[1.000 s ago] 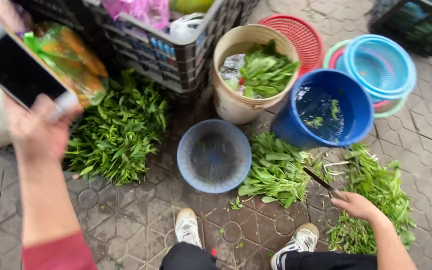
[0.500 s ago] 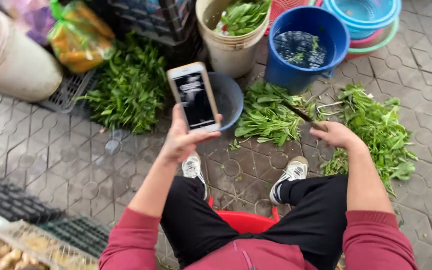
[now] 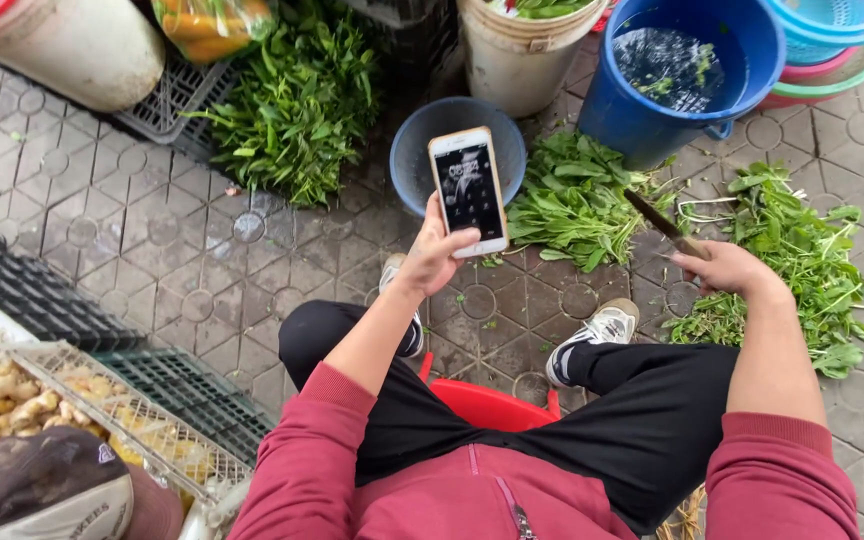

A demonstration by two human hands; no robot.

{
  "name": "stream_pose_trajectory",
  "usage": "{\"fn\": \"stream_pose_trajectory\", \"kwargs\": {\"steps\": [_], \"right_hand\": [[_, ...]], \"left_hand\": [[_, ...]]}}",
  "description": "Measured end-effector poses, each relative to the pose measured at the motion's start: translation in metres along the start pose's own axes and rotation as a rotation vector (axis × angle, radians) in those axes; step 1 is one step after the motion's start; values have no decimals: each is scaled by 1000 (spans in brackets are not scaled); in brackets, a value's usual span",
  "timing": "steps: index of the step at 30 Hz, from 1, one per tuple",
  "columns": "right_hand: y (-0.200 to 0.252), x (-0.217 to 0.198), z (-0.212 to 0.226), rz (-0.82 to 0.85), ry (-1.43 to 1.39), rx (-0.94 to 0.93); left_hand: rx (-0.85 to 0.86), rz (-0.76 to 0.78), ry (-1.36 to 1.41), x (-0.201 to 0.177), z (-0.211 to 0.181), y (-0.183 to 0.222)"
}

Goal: The person trims the roots off bunches of leafy green vegetables using a knife, bundles them together, and secures the bunches with red ties.

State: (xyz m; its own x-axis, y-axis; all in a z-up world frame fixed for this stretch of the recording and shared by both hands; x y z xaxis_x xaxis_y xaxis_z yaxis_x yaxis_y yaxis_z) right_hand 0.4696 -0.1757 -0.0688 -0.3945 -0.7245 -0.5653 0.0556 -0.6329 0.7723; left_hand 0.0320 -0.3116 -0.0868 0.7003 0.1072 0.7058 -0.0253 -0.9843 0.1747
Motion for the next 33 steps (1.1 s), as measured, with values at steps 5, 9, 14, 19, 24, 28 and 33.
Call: {"fn": "stream_pose_trajectory", "kwargs": {"steps": [5, 9, 14, 19, 24, 28, 33], "right_hand": [[-31, -2, -26, -2, -57, -38], [-13, -2, -5, -4, -40, 6], [-20, -1, -4, -7, -9, -26], [-16, -1, 3, -4, -18, -7], [-9, 0, 10, -21, 74, 1], [-11, 2, 9, -9, 52, -5], [-9, 2, 10, -5, 34, -8]], "left_hand": [[98, -13, -24, -5, 1, -16], [133, 0, -69, -5, 2, -15], [206, -75, -221, -14, 5, -17], [151, -250, -290, 18, -15, 2], [204, -358, -146, 7, -14, -4], [236, -356, -61, -1, -19, -1], [245, -266, -236, 14, -20, 8]]}}
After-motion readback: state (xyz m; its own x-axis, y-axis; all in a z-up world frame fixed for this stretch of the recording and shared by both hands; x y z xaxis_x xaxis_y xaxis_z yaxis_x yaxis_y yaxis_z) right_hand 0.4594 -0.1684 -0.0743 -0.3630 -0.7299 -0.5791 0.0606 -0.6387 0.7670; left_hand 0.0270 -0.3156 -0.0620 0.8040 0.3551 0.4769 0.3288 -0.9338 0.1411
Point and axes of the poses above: each hand's wrist, its own y-axis away from the middle knuckle, its own x-axis out of the palm, z = x × y, the point moved 3 cm from there along -y, towards the middle knuckle, and after that the axes turned 1 degree about y, right-handed, at the moved point
